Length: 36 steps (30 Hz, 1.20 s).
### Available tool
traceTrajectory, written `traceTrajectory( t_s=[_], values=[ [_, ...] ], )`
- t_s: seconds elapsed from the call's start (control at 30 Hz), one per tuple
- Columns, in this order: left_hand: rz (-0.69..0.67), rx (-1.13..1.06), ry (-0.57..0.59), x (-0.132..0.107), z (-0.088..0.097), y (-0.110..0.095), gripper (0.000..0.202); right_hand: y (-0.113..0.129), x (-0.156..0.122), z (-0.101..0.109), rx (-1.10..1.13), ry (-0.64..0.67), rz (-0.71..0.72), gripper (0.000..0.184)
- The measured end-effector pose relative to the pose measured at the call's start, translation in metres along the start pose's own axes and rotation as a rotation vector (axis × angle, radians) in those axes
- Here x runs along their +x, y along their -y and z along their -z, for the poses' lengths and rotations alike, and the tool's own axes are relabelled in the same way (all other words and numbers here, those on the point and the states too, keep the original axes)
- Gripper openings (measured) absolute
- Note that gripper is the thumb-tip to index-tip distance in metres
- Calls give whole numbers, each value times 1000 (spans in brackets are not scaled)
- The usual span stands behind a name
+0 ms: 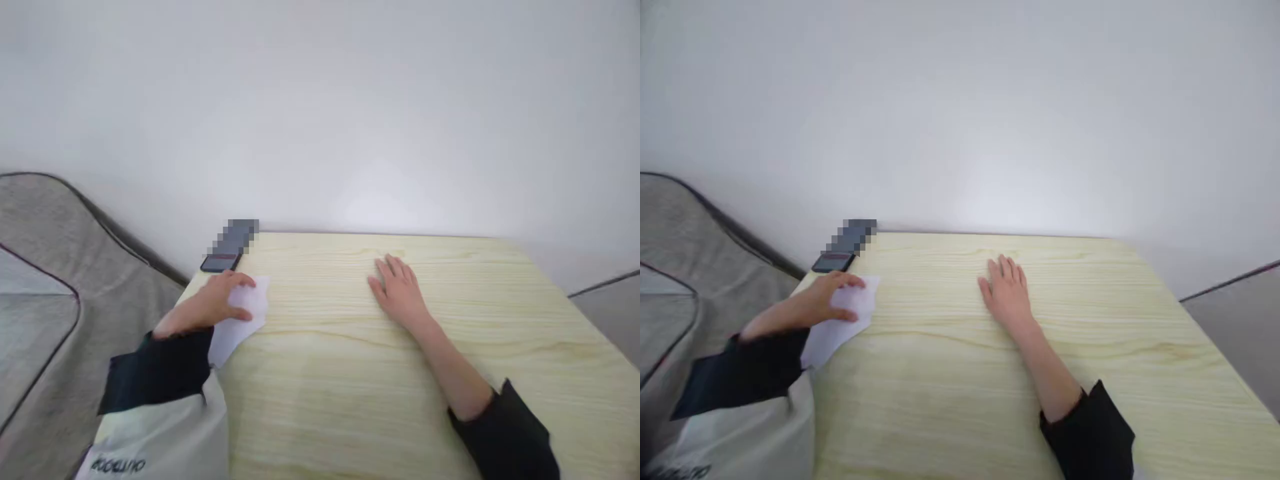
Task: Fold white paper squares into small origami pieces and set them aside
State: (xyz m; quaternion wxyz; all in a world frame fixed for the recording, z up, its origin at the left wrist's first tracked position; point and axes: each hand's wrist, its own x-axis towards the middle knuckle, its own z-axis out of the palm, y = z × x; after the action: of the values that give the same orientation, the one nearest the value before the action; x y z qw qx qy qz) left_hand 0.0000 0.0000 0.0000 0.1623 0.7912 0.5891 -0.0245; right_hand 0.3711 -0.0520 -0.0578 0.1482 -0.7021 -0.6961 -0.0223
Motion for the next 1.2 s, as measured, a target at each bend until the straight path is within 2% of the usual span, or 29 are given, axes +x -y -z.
traceTrajectory(
  t_s=[0.17,0.43,0.83,0.93,1.1,1.2],
  values=[
    [15,-83,-28,0,0,-10,52,-1,-1,-1,1,-16,1,51],
    [79,-244,-142,-8,12,-20,35,-2,-1,-2,-1,-11,-1,52],
    [46,-403,-180,-12,19,-22,38,-4,-1,-2,3,-6,-3,52],
    [65,-409,-241,-13,22,-32,37,-4,0,-3,5,-7,-2,52],
    [62,-502,-441,-9,19,-62,36,-3,0,-5,17,-31,-1,51],
    [17,-555,-468,-1,15,-84,33,-2,0,-6,51,-65,10,50]
  ],
)
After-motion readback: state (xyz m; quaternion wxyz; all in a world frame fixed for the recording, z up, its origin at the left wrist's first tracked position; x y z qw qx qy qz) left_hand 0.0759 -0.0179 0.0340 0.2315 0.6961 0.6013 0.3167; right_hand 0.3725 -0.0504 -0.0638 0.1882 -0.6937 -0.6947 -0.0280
